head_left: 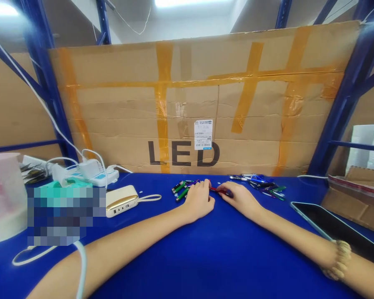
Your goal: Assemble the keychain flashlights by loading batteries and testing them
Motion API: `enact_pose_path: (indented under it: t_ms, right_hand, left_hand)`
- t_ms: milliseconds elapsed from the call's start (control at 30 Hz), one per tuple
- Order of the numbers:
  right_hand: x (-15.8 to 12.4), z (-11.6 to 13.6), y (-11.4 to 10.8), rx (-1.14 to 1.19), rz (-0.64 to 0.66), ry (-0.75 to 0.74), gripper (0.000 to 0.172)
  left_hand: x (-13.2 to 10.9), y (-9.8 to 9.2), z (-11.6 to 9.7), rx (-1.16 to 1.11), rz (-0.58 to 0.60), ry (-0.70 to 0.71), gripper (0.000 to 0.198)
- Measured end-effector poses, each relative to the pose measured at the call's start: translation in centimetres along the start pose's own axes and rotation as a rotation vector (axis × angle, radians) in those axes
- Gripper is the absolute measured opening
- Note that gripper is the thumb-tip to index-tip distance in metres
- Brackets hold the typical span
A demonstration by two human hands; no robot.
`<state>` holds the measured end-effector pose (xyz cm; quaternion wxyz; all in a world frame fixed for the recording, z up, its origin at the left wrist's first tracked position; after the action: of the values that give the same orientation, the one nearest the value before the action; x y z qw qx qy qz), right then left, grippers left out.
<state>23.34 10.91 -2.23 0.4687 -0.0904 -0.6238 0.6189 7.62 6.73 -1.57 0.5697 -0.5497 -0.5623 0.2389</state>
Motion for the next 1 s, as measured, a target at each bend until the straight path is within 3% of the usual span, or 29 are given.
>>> enact_pose_path:
  t_ms: [300, 500, 600, 800, 1000]
  right_hand:
    - [-0.5, 1.9, -0.2, 0.166, -0.185, -0.137, 0.025]
    - [-0.5, 2.5, -0.4, 0.211, -0.190, -0.149, 0.029]
    - [-0.3, 2.4, -0.4, 0.178, -0.176, -0.122, 0.029]
    - [-0.3, 2.3, -0.5, 0.052, -0.293, -0.061, 0.030]
    - [-0.4, 2.1, 0.0, 0.078, -0.160, -0.183, 0.032]
  left_hand:
    - [0.1, 0.1, 0.2, -0.002, 0.026, 0.057, 0.028]
    - [0.4, 0.2, 0.3, -0.062, 0.041, 0.125, 0.026]
    - [0.5, 0.2, 0.4, -0.102, 0.033, 0.082, 0.027]
    - [0.6, -0.2, 0.8, -0.306, -0.001, -0.047, 0.028]
    - [0.6, -0.3, 0.9, -0.475, -0.105, -0.069, 0.037]
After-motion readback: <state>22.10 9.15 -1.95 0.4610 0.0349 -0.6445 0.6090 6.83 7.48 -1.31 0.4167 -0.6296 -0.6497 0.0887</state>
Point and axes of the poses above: each hand's wrist, its own x-axis towards the middle knuckle, its own y-axis out of the palm, z = x × y, the point moved 1 cm from there along x, towards the middle knuckle, and after that the axes turned 4 degrees about -x, right-handed, at the moved point
